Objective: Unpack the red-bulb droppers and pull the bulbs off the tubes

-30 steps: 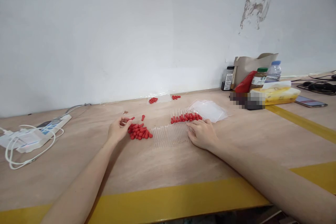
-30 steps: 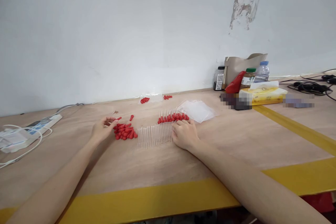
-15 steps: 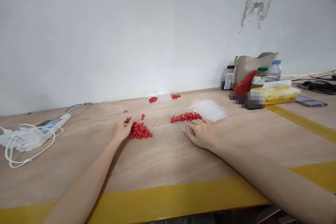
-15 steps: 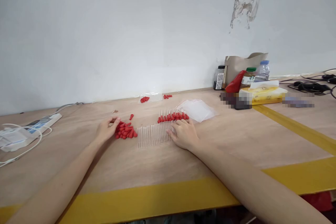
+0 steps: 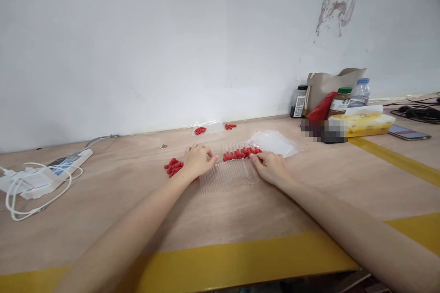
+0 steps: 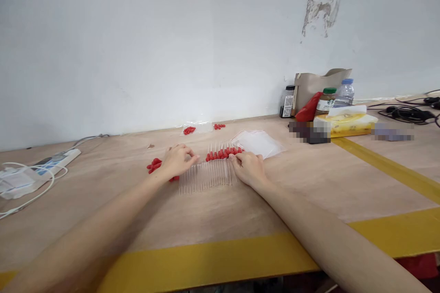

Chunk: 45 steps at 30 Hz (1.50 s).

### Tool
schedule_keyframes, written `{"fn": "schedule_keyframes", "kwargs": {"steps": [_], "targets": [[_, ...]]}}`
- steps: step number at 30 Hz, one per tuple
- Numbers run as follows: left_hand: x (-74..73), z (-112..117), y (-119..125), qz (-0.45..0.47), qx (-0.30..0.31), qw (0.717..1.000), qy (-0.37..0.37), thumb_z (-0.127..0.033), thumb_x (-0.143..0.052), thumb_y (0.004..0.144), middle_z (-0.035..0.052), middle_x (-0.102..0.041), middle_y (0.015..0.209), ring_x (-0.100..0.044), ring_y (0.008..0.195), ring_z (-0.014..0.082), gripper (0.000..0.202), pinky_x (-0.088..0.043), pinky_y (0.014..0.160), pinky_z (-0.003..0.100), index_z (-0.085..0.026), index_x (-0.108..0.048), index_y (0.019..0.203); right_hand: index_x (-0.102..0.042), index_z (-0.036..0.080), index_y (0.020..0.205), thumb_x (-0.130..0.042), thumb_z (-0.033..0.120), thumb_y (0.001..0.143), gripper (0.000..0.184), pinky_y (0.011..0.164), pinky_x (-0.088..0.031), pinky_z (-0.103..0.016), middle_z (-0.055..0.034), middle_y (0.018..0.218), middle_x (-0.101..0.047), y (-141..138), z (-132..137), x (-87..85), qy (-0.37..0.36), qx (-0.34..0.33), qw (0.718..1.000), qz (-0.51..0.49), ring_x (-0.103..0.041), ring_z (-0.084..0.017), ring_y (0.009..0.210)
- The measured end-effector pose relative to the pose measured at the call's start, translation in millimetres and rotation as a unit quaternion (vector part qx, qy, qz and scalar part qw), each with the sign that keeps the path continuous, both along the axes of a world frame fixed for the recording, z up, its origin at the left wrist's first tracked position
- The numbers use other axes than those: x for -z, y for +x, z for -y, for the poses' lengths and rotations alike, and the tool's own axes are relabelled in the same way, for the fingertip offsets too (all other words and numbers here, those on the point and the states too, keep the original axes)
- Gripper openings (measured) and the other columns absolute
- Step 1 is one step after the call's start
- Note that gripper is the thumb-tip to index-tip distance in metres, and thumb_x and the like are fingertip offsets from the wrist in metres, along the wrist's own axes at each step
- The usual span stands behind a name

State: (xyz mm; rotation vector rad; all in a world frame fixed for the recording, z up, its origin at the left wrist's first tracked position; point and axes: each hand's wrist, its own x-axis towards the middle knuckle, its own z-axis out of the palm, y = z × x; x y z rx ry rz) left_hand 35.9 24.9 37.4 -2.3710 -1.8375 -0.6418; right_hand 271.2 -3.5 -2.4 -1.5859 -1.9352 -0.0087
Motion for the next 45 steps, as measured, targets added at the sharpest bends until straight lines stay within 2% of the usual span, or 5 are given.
{"fn": "schedule_keyframes", "kwargs": {"steps": [4,10,19,28,45], "targets": [[5.8,-28,28,0.083,-0.075,0.975,-0.191,-0.051,-0.063,0.056,0.0029,-0.06,0.059,-0.058,0.07,0.0222,0.031,-0.041,0.066,0.032,-0.02,-0.059,0.052,-0.055,0.018,0.058,-0.029,0.038,0.088,0.044,0.059,-0.023,-0.025,-0.0017,0.068,-0.062,2,3,-2.5,0.009,-0.007,1.0,-0.009,-0.053,-0.015,0.07],[7.9,-48,34,0.135,-0.085,0.955,-0.25,-0.037,-0.067,0.05,0.0002,-0.057,0.053,-0.053,0.052,0.0161,0.023,-0.039,0.048,0.027,-0.016,-0.056,0.052,-0.056,0.018,0.058,-0.029,0.038,0.088,0.045,0.059,-0.023,-0.025,-0.0021,0.068,-0.063,0,4,-3.3,0.005,-0.002,1.0,-0.008,-0.053,-0.015,0.069],[-9.2,-2,5,0.105,-0.066,0.989,-0.074,-0.028,-0.048,0.068,0.0018,-0.058,0.066,-0.054,0.066,0.0183,0.011,-0.037,0.06,0.029,-0.018,-0.052,0.063,-0.063,0.02,0.081,-0.039,0.036,0.085,0.029,0.066,-0.033,-0.028,-0.0021,0.073,-0.061,-1,0,4.6,0.037,-0.044,0.997,-0.058,-0.055,-0.016,0.073],[31.7,60,-28,-0.006,0.15,0.966,0.212,-0.018,-0.046,0.073,0.0026,-0.058,0.068,-0.053,0.071,0.018,0.007,-0.039,0.072,0.033,-0.018,-0.053,0.078,-0.047,0.018,0.12,-0.051,0.044,0.077,0.05,0.089,-0.034,-0.038,-0.0115,0.114,-0.05,-15,16,1.7,0.208,-0.205,0.956,0.007,-0.044,-0.022,0.105],[35.5,68,-15,-0.038,0.242,0.946,0.211,-0.034,-0.053,0.079,0.0058,-0.063,0.101,-0.051,0.097,0.0202,0.03,-0.035,0.087,0.037,-0.022,-0.057,0.106,-0.063,0.022,0.094,-0.043,0.029,0.086,0.023,0.089,-0.024,-0.038,-0.0018,0.067,-0.06,-38,24,12.6,0.236,-0.272,0.926,0.111,-0.046,-0.014,0.075]]}}
